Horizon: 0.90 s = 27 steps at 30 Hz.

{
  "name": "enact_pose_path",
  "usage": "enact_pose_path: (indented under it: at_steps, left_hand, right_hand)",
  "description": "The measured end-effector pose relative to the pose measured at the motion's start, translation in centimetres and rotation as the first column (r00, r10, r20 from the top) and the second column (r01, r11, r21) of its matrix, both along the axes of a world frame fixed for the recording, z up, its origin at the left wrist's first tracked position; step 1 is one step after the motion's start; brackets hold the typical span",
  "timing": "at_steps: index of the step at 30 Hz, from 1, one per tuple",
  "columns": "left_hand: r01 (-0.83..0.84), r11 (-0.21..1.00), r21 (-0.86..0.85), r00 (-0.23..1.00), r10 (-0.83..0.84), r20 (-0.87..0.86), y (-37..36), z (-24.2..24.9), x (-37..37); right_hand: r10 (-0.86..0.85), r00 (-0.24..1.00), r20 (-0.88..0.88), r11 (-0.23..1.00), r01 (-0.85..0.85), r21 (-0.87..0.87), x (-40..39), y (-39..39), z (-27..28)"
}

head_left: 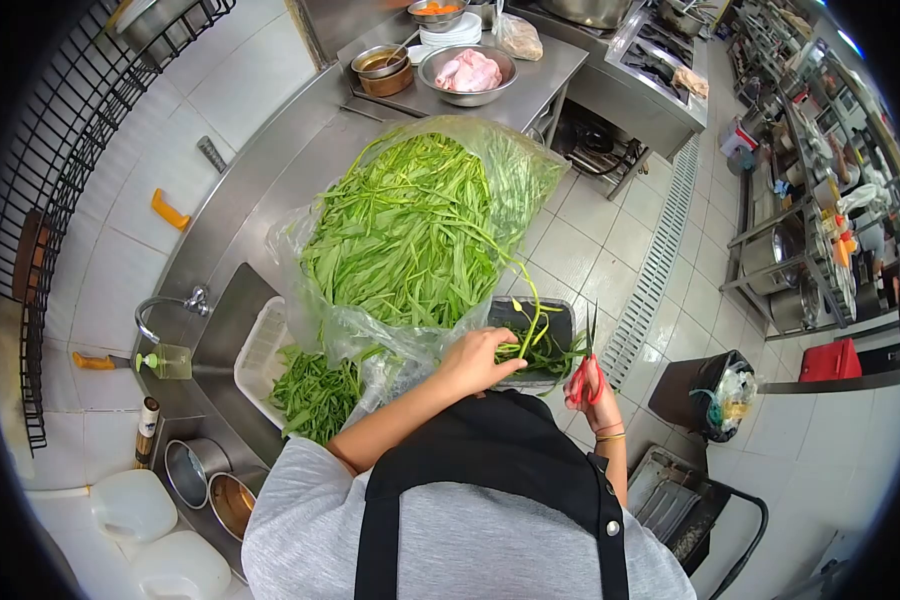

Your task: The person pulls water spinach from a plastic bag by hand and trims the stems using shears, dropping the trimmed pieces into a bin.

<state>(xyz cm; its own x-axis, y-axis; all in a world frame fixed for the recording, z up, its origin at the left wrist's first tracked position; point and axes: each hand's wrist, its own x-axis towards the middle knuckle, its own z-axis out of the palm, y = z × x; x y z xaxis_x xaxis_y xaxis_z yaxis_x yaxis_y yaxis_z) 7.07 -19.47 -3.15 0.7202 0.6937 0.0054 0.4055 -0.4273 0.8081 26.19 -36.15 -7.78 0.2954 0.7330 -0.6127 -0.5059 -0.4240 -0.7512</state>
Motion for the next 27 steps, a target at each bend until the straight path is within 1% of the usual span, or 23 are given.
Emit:
enact_pose_path:
  at_steps: [1, 2, 3, 4, 5, 6, 7, 8, 9, 11, 12, 13, 15, 16, 18, 19, 21, 23, 24, 25, 26, 27]
  left_hand:
    - [0.033, 0.997, 0.064, 0.999, -0.034, 0.014, 0.2, -0.3, 0.1]
    - [0.013, 0.988, 0.152, 1.0, -0.01, -0.018, 1.5, -0.5, 0.4]
    - [-0.09, 0.973, 0.211, 0.996, 0.09, 0.006, 2.9, -0.6, 0.9]
    - [-0.196, 0.918, 0.346, 0.981, 0.181, 0.074, 5.2, -0.9, 1.6]
    - [-0.273, 0.853, 0.445, 0.96, 0.268, 0.076, 7.3, -0.5, 2.0]
    - [-0.273, 0.825, 0.494, 0.954, 0.298, 0.029, 10.0, -1.0, 2.2]
    - [-0.304, 0.812, 0.498, 0.934, 0.357, -0.012, 11.8, -0.8, 2.3]
    - [-0.246, 0.828, 0.504, 0.927, 0.352, -0.126, 13.5, -1.0, 2.1]
    - [-0.248, 0.827, 0.505, 0.927, 0.354, -0.124, 14.3, -1.1, 1.9]
    - [-0.158, 0.877, 0.454, 0.951, 0.258, -0.169, 15.4, -1.7, 1.7]
    - [-0.177, 0.881, 0.438, 0.963, 0.246, -0.107, 14.8, -1.3, 1.4]
    - [-0.174, 0.881, 0.44, 0.964, 0.244, -0.109, 14.2, -0.8, 1.2]
    - [-0.268, 0.864, 0.426, 0.96, 0.277, 0.042, 12.8, 0.0, 0.6]
    - [-0.258, 0.87, 0.421, 0.962, 0.269, 0.034, 12.5, -0.1, 0.3]
    - [-0.346, 0.838, 0.423, 0.937, 0.283, 0.207, 12.2, -0.2, -0.6]
    - [-0.344, 0.84, 0.42, 0.937, 0.281, 0.206, 11.9, 0.6, -1.2]
    - [-0.553, 0.808, 0.204, 0.814, 0.472, 0.338, 11.2, 3.0, -3.3]
    - [-0.65, 0.76, 0.002, 0.71, 0.606, 0.359, 10.6, 5.6, -7.5]
    - [-0.671, 0.734, 0.107, 0.684, 0.555, 0.474, 11.2, 5.0, -10.3]
    - [-0.737, 0.669, 0.095, 0.636, 0.638, 0.434, 11.1, 4.9, -13.5]
    - [-0.8, 0.578, 0.16, 0.587, 0.7, 0.406, 10.9, 5.0, -16.3]
    - [-0.831, 0.543, 0.12, 0.545, 0.752, 0.37, 10.6, 4.6, -19.3]
  right_hand:
    - [-0.001, 1.0, -0.002, 1.0, 0.001, 0.0, 0.1, -0.1, -0.1]
    - [-0.001, 1.0, 0.001, 1.0, 0.001, 0.0, 0.2, 0.0, -0.3]
    - [-0.007, 1.0, -0.005, 1.0, 0.007, 0.004, 0.3, 0.0, -0.5]
    - [-0.012, 1.0, -0.013, 1.0, 0.012, 0.003, 0.2, -0.1, -0.7]
    - [-0.008, 1.0, -0.016, 1.0, 0.008, 0.003, 0.0, 0.0, -0.7]
    - [0.003, 1.0, 0.008, 1.0, -0.003, -0.011, -0.2, 0.1, -0.6]
    - [0.014, 0.999, 0.032, 1.0, -0.013, -0.026, -0.4, 0.3, -0.5]
    - [0.017, 0.999, 0.033, 1.0, -0.016, -0.024, -0.5, 0.3, -0.6]
    - [0.037, 0.999, 0.027, 0.999, -0.036, -0.014, -0.5, 0.3, -0.7]
    - [0.058, 0.998, 0.021, 0.998, -0.058, -0.002, -0.8, 0.3, -0.8]
    - [0.06, 0.998, 0.031, 0.998, -0.06, -0.004, -1.0, 0.3, -0.9]
    - [0.06, 0.997, 0.038, 0.998, -0.06, -0.005, -1.1, 0.3, -0.9]
    - [0.047, 0.999, 0.024, 0.999, -0.047, -0.016, -1.4, 0.2, -0.6]
    - [0.049, 0.998, 0.034, 0.999, -0.048, -0.025, -1.5, 0.0, -0.6]
    - [0.049, 0.997, 0.053, 0.998, -0.046, -0.051, -1.6, -0.1, -0.4]
    - [0.046, 0.997, 0.054, 0.998, -0.043, -0.054, -1.5, -0.3, -0.4]
    - [0.06, 0.995, 0.08, 0.996, -0.055, -0.074, -1.3, -0.4, -0.8]
    - [0.065, 0.995, 0.08, 0.995, -0.058, -0.08, -0.8, -0.6, -1.2]
    - [0.069, 0.995, 0.078, 0.995, -0.062, -0.081, -0.7, -0.7, -1.2]
    - [0.076, 0.994, 0.079, 0.994, -0.069, -0.081, -0.7, -0.6, -1.2]
    - [0.061, 0.995, 0.078, 0.995, -0.054, -0.083, -0.6, -0.4, -1.2]
    - [0.045, 0.996, 0.077, 0.996, -0.038, -0.084, -0.6, -0.1, -1.3]
